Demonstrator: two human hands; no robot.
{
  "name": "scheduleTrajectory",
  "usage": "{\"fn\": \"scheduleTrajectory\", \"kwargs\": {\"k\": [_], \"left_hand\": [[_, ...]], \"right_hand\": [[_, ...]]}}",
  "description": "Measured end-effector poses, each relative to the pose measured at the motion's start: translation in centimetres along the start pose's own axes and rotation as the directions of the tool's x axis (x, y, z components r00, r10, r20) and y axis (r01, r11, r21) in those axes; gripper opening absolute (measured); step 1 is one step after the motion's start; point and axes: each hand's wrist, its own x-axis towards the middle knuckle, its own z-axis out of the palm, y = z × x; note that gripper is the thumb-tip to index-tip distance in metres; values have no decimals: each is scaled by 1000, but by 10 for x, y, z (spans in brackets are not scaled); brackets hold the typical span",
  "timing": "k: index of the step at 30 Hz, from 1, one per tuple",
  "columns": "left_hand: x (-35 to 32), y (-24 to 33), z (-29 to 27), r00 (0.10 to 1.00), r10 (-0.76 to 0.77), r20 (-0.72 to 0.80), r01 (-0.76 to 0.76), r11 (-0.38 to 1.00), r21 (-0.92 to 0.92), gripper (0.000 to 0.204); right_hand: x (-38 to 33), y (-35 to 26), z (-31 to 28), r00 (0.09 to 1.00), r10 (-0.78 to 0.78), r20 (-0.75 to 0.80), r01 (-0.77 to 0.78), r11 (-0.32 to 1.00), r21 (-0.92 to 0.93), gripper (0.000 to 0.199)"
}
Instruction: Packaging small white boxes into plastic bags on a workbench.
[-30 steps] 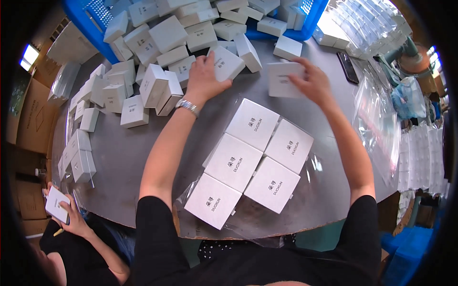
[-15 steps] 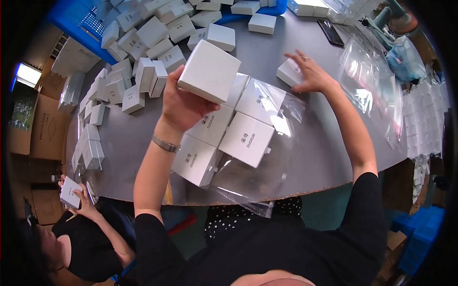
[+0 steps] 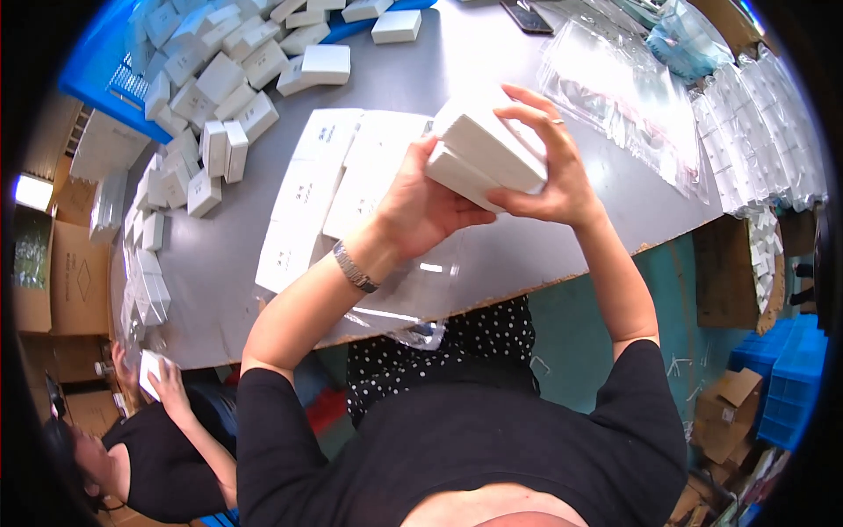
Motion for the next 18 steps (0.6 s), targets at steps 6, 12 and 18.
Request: {"fn": "scheduleTrajectory", "kwargs": {"k": [6,12,18], "left_hand": [[-55,-63,6,839,455,298,-470,330,819,63],[-118,-93,-21,545,835,77,321,-293,901,68],[-140,-105,-35,346,938,31,232,-118,965,17]], "right_hand": [[-77,1,-35,997,21,-71,-42,952,-302,75],[-106,2,-29,985,175,-5,-154,852,-501,74],[-81,-28,30,921,-123,369,36,972,233,71]]}}
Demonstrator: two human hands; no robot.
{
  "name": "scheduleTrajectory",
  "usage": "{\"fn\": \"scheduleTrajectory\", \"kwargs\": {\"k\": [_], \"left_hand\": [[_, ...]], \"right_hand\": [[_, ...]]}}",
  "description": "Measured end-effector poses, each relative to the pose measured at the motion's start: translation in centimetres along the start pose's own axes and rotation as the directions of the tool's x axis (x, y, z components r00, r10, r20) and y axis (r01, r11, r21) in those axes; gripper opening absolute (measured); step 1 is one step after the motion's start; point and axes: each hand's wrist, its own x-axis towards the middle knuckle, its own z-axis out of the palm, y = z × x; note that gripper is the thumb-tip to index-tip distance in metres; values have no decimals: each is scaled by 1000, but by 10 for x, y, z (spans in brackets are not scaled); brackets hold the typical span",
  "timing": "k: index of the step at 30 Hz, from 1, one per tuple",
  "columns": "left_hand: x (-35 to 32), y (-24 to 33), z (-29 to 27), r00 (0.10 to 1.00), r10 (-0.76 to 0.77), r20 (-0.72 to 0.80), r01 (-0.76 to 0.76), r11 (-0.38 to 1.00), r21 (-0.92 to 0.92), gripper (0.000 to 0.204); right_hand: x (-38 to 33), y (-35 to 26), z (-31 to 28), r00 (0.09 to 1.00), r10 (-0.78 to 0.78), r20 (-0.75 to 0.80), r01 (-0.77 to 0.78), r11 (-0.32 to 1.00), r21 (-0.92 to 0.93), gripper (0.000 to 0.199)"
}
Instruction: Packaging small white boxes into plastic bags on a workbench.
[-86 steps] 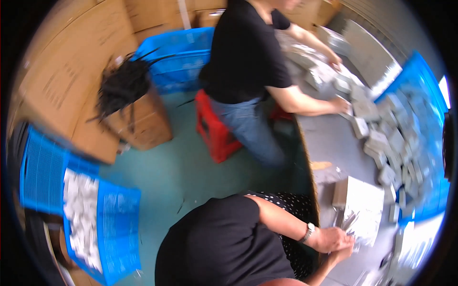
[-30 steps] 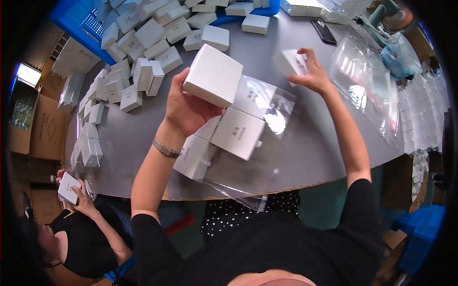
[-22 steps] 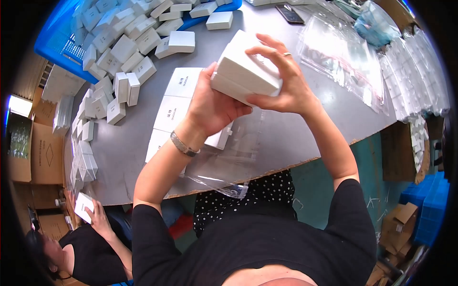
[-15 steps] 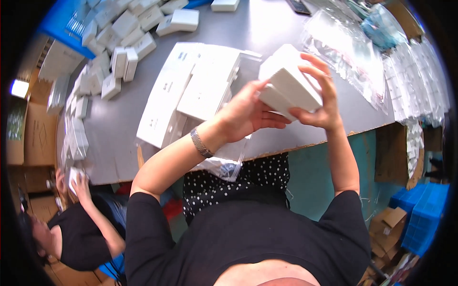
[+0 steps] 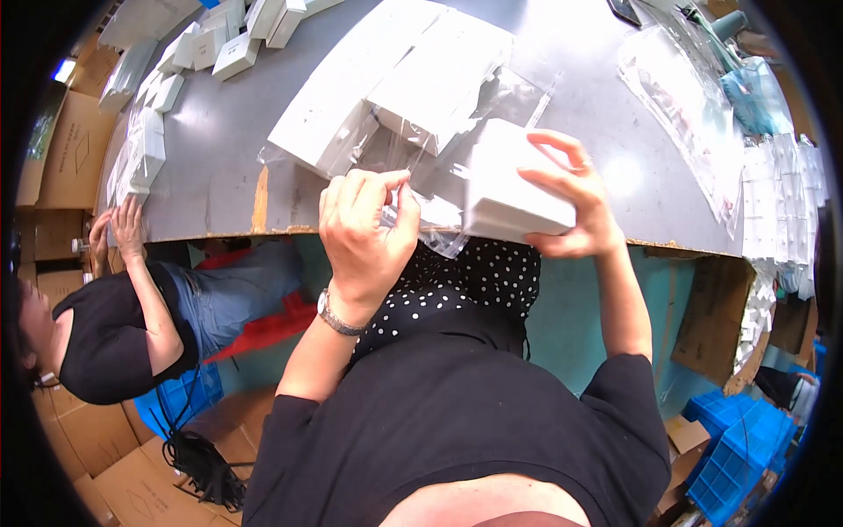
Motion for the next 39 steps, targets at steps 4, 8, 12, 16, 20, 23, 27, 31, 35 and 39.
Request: {"fn": "scheduleTrajectory", "kwargs": {"k": [4,8,12,16,20,23,27,31,35,39], "left_hand": [[-5,6,0,999,-29,-43,19,974,-224,18],[-9,6,-3,988,-25,-152,-12,972,-237,23],[-15,7,-7,986,22,-165,-58,976,-211,23],[-14,9,-9,979,125,-162,-152,974,-171,26],[-26,13,-3,975,106,-197,-139,977,-162,33],[-51,7,8,985,-139,-98,116,971,-208,33],[-57,-9,19,955,-275,114,289,947,-140,23],[-63,-7,21,962,-220,164,247,953,-174,17],[-78,9,17,937,-212,277,312,866,-392,13],[-71,8,23,949,-215,232,296,863,-410,23]], "right_hand": [[41,-6,31,987,-120,107,114,992,59,71],[50,-12,43,984,-144,101,147,989,-28,74],[42,-19,51,991,-122,55,126,990,-68,74],[44,-27,57,994,-106,19,108,985,-138,73],[44,-41,63,997,-65,-31,57,972,-228,73],[42,-35,66,996,-81,-48,67,966,-252,74],[40,-35,72,993,-102,-66,83,968,-237,73],[39,-38,75,993,-83,-88,55,958,-282,71],[33,-41,76,992,-85,-94,53,951,-304,70],[39,-44,89,989,-84,-120,39,940,-339,72]]}}
